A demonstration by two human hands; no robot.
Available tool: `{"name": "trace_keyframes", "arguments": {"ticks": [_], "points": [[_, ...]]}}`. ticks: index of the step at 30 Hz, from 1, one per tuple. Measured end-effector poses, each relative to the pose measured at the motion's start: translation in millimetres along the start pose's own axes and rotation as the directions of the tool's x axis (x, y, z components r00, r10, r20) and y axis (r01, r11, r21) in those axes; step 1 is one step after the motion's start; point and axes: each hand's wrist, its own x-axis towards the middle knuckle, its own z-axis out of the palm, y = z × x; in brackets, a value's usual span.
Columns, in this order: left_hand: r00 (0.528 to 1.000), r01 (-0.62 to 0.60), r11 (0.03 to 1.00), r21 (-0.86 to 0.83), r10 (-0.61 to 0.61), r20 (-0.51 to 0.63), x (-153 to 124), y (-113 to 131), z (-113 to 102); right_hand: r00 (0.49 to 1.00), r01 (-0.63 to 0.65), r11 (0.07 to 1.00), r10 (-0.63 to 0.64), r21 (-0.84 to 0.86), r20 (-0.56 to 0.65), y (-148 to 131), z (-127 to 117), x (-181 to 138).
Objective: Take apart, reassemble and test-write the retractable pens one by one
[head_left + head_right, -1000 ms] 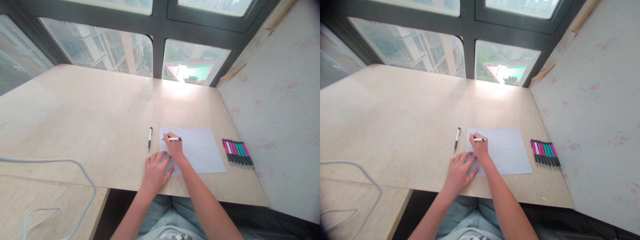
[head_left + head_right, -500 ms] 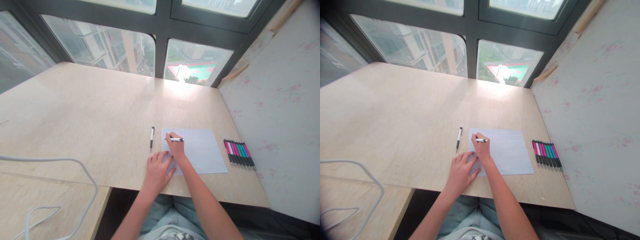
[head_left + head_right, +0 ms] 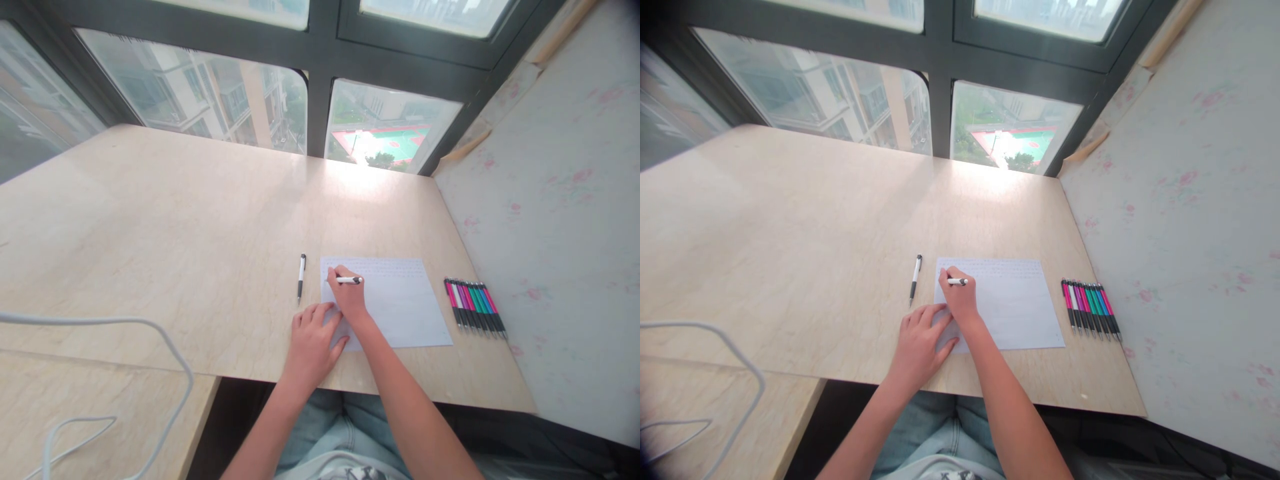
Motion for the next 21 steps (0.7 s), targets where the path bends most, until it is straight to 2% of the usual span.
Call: {"name": "trace_keyframes", "arguments": {"ticks": [16, 18, 21], "points": [[1.0, 0.003, 1.0, 0.001, -0.003, 0.014, 0.3, 0.4, -0.4, 1.0, -0.011, 0.999, 0.012, 0.04, -0.029, 1.3, -1.3, 0.0], [1.0, -0.001, 1.0, 0.001, 0.001, 0.01, -0.3, 0.2, 0.3, 0.998, -0.053, 0.993, 0.057, 0.106, -0.037, 2.4, -3.6, 1.1], [1.0, 0.0, 1.0, -0.001, 0.0, 0.007, -1.4, -0.7, 1.2, 0.976, -0.187, 0.908, 0.215, 0.375, -0.033, 4.3, -10.2, 4.5]]}}
